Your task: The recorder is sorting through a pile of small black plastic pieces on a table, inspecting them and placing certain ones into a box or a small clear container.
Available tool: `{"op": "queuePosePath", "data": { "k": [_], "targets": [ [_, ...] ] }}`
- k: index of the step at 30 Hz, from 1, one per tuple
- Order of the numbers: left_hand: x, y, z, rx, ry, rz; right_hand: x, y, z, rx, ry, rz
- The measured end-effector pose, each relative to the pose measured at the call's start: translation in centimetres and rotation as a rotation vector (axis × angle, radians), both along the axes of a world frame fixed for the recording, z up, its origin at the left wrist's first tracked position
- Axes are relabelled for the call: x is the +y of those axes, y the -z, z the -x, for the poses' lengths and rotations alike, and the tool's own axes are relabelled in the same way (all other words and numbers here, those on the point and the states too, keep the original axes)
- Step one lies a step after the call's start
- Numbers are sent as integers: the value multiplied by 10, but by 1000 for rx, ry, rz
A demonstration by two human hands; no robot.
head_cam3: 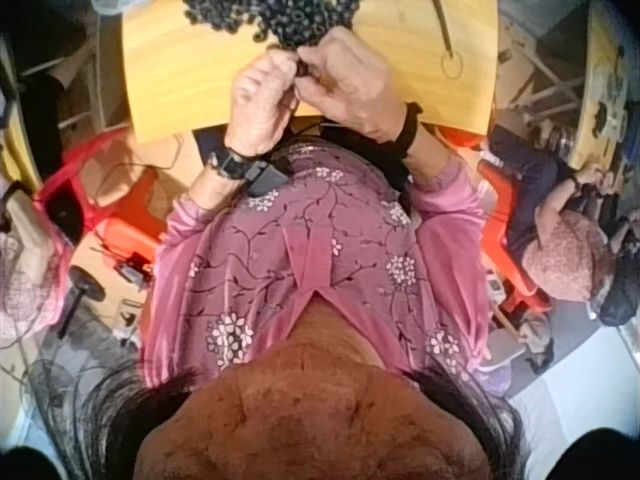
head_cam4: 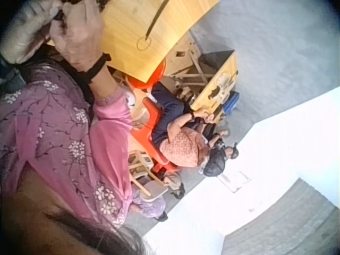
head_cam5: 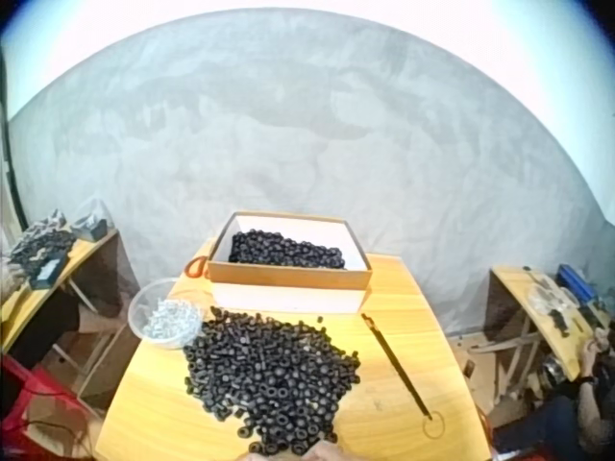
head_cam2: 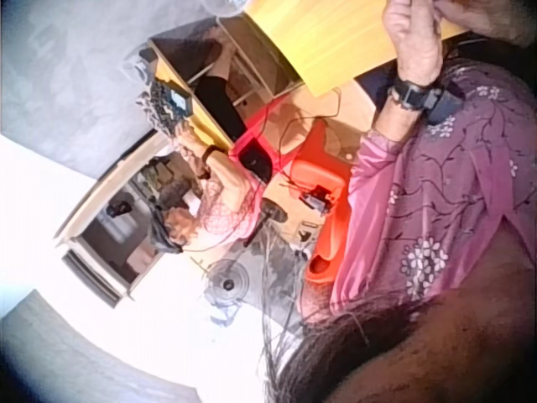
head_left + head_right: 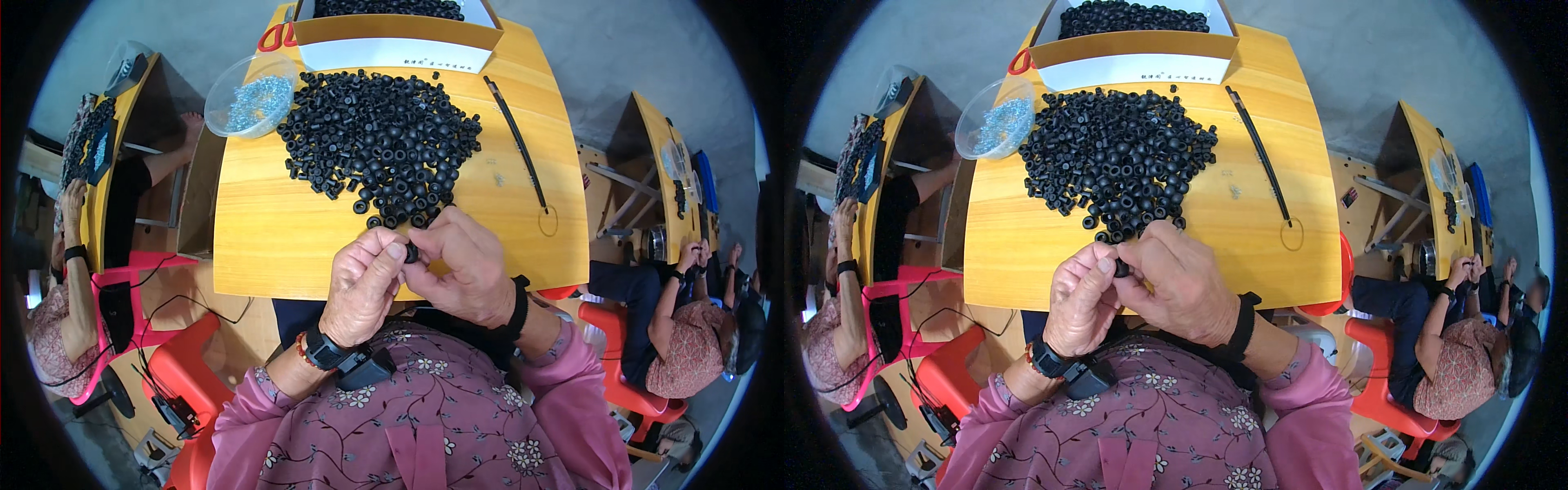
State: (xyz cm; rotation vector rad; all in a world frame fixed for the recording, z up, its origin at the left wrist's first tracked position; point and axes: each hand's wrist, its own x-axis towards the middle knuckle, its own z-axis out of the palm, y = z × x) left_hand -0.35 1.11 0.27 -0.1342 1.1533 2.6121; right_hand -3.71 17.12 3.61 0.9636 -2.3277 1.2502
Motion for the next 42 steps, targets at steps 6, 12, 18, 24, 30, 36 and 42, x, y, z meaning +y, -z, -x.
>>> {"op": "queuePosePath", "data": {
  "k": [6,12,18,24,30,36,42],
  "targets": [
    [2,-2,-2,-47,23,-71,0,0,3,74,-59,-37],
    [-6,4,-1,8,121,-165,2,-2,0,134,-62,-101],
    [-6,-1,2,22,130,-184,0,3,-3,150,-44,-111],
    [-3,0,3,-9,97,-236,4,1,-3,66,-70,-109],
    [-3,-8,5,119,7,-77,19,-23,-8,-172,-50,-18],
    [-55,-36,32,428,-389,182,55,-15,-3,-197,120,-248],
    [-190,-14,59,182,-1010,67,88,-16,63,-279,437,-147]
  ]
}}
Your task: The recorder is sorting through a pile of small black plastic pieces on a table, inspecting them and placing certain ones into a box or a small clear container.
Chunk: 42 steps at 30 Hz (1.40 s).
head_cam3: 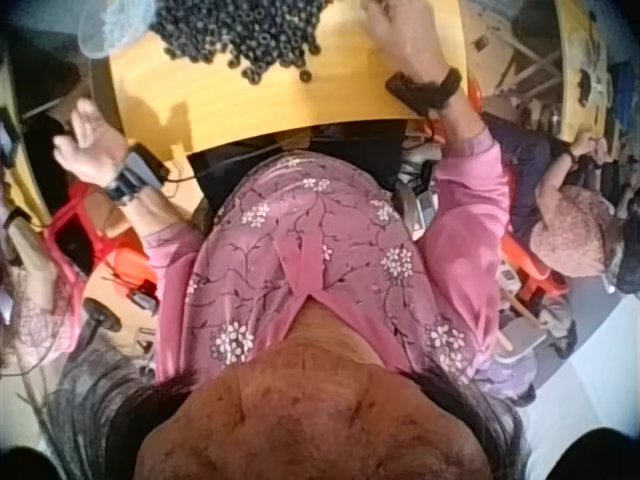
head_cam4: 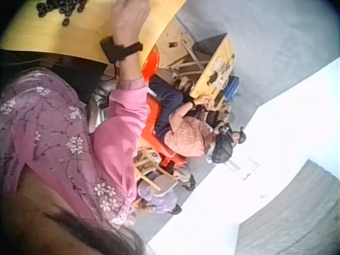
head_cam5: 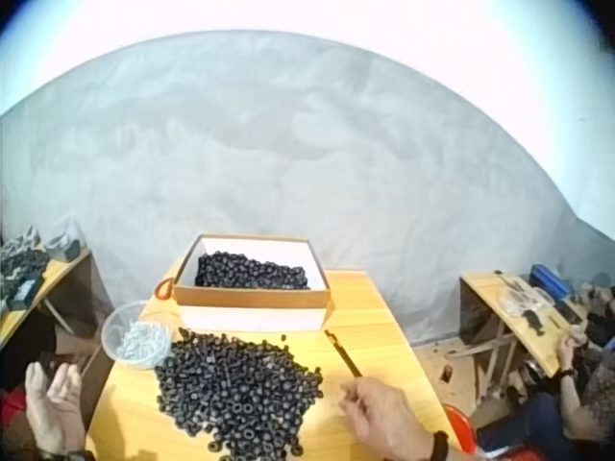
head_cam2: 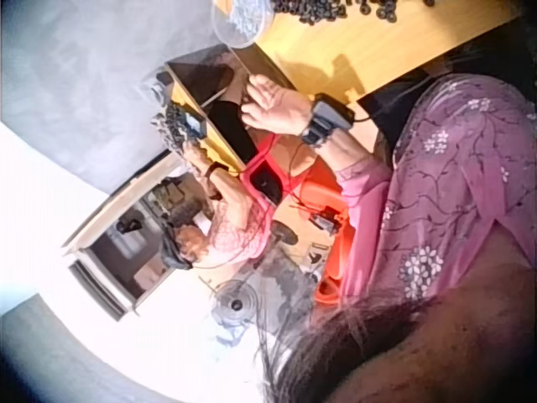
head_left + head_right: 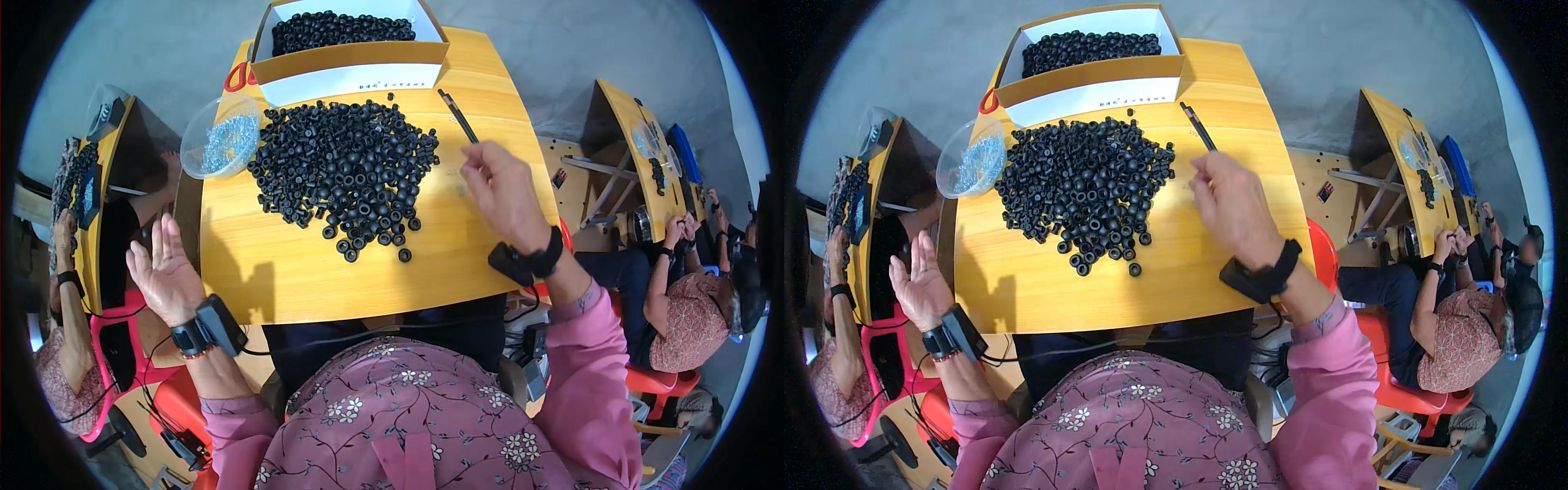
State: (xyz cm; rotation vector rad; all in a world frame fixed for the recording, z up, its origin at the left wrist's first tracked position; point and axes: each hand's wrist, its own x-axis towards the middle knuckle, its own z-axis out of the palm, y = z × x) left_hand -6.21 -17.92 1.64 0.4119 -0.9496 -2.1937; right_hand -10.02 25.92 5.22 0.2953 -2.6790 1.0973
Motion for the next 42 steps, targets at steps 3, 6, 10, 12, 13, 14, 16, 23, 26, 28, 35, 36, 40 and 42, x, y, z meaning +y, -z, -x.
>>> {"op": "queuePosePath", "data": {
  "k": [3,6,10,12,13,14,16,23,26,28,35,36,40,42],
  "targets": [
    [-26,11,2,-69,-43,-61,10,7,35,33,9,-14],
    [-5,11,6,-100,-133,67,15,21,54,47,-32,-52],
    [13,6,-3,-26,69,284,9,21,58,28,-32,-29],
    [36,-1,-6,-38,164,296,-1,7,48,-49,-42,-49],
    [46,0,-6,-31,221,315,-3,0,41,-83,-40,-62],
    [62,-2,-7,-37,248,348,-7,1,34,-76,-109,-55],
    [90,-4,-13,-108,353,424,-13,6,19,-63,-247,-39],
    [169,-19,-45,-243,836,566,-26,27,3,38,-399,-116],
    [181,-9,-51,-225,942,552,-27,28,8,74,-394,-176],
    [185,-6,-54,-237,965,531,-29,28,7,61,-360,-177],
    [189,1,-55,-224,967,510,-21,13,-7,-149,-295,-12],
    [188,2,-55,-217,961,480,-22,14,-14,-218,-295,165],
    [196,-1,-52,-154,878,465,-25,3,-47,-586,-274,701],
    [198,1,-50,-106,857,511,-29,7,-60,-713,-282,891]
  ]
}}
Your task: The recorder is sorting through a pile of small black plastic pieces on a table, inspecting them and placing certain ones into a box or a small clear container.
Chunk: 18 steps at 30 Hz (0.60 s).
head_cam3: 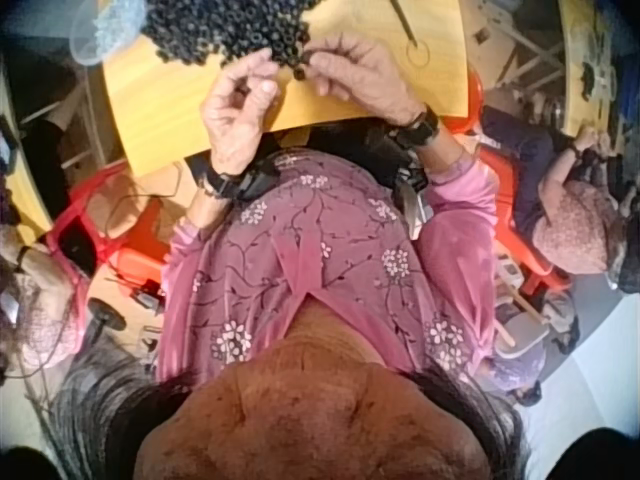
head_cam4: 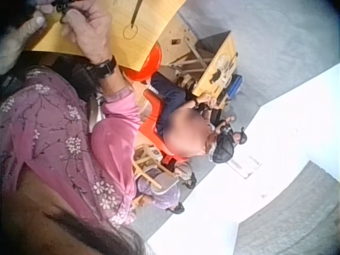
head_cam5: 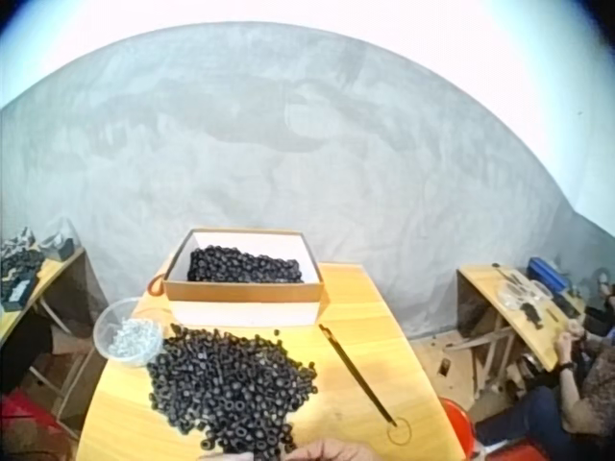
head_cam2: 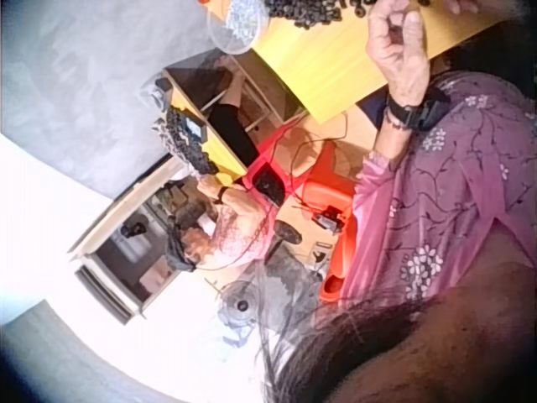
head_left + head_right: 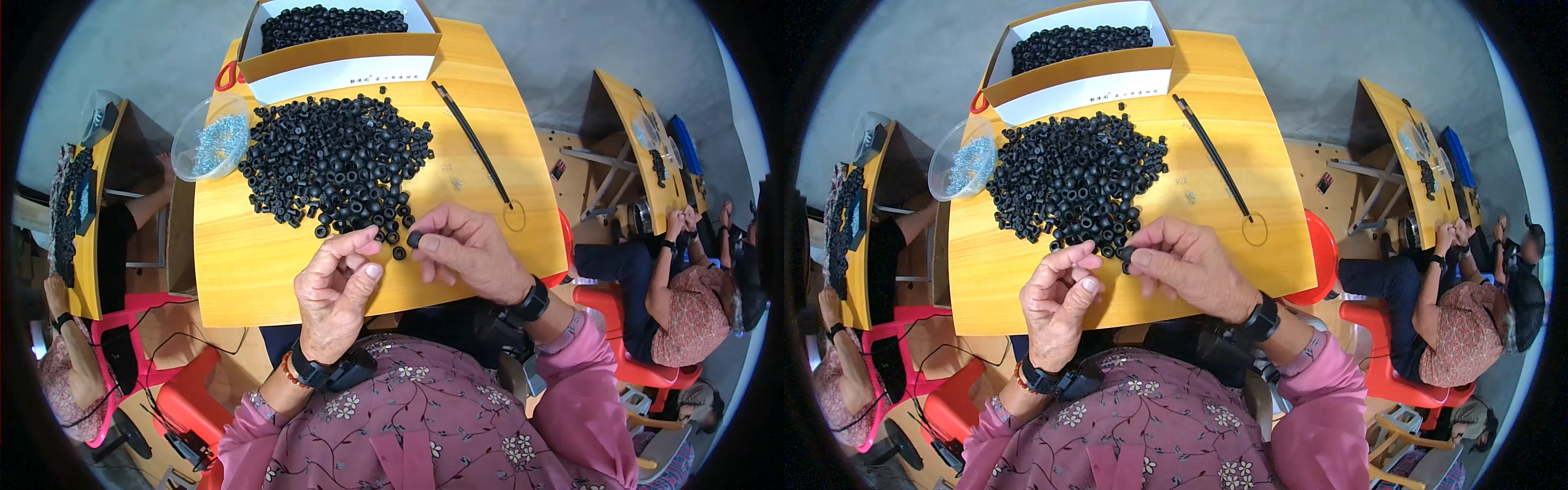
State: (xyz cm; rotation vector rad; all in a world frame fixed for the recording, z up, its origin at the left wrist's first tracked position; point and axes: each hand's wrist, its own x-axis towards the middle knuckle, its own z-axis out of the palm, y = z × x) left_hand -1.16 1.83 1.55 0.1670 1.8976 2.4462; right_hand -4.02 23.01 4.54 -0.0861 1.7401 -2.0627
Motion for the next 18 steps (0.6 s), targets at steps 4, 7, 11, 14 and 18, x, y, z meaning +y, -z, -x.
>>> {"op": "queuePosePath", "data": {
  "k": [4,7,11,14,18],
  "targets": [
    [5,-5,1,73,71,32,-6,10,-16,-147,-54,219],
    [5,0,1,166,93,59,-10,15,-22,-212,-55,326],
    [6,-3,1,201,90,68,-16,16,-25,-279,-51,374],
    [7,-3,1,223,99,86,-19,17,-28,-304,-46,404],
    [7,-7,-1,274,95,194,-20,18,-36,-344,-68,435]
  ]
}}
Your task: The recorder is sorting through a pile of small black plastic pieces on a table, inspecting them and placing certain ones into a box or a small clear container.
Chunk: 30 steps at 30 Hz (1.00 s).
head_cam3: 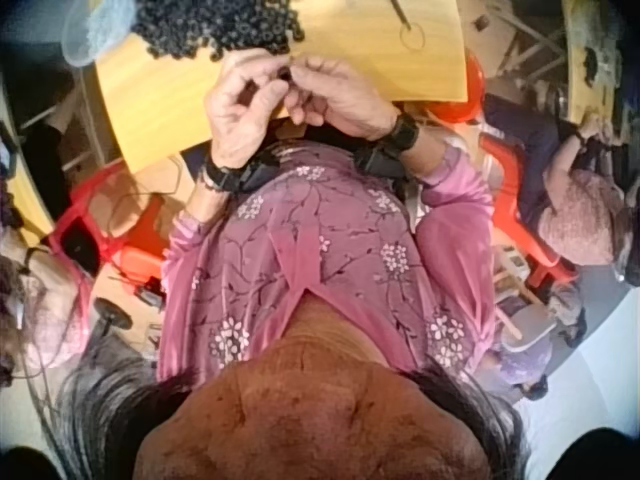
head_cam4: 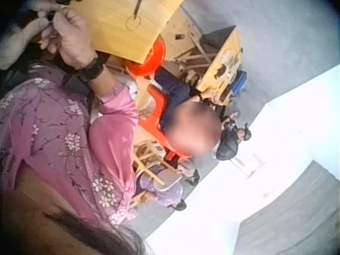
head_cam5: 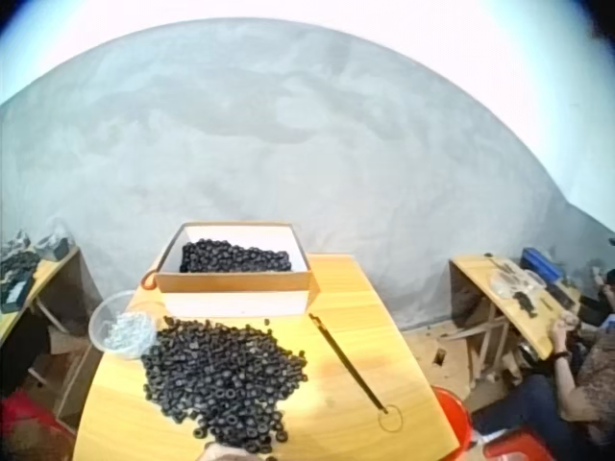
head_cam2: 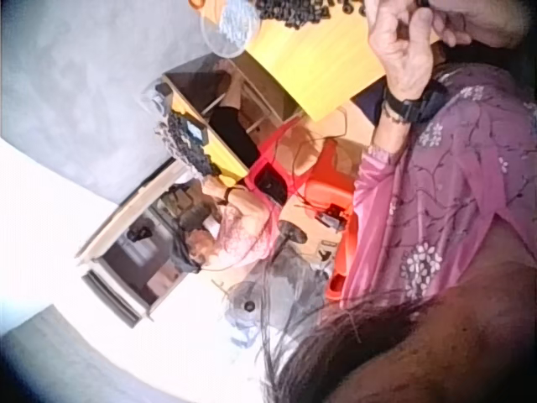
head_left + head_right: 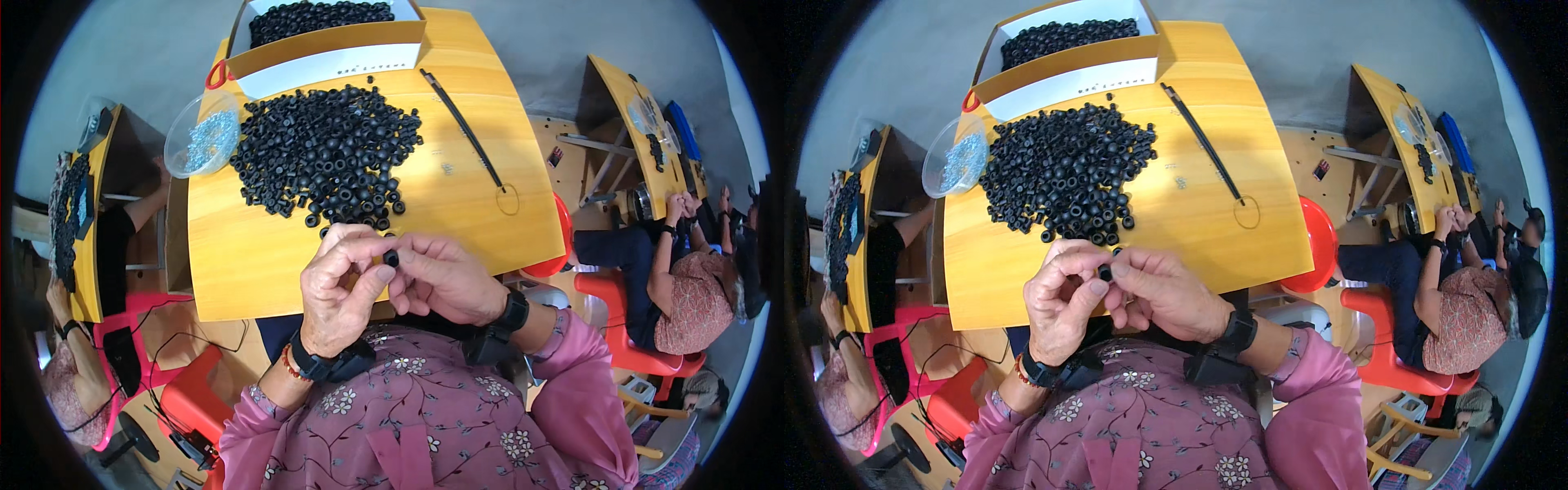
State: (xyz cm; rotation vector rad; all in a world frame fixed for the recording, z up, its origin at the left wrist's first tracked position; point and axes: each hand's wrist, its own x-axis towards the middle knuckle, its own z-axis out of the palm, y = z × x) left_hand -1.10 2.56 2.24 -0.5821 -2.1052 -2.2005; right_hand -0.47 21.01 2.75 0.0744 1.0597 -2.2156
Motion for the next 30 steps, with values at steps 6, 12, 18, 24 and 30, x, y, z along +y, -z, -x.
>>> {"op": "queuePosePath", "data": {
  "k": [6,12,18,24,30],
  "targets": [
    [1,6,-11,-62,-9,-35,9,-9,1,193,-116,-316],
    [5,16,-16,-348,78,-166,62,-13,62,794,205,-1114],
    [4,22,-11,-315,86,-121,75,-4,128,945,149,-1374],
    [1,29,-8,-322,89,-138,66,-1,138,1010,6,-1476],
    [0,25,-8,-391,76,-244,54,-42,105,656,248,-1036]
  ]
}}
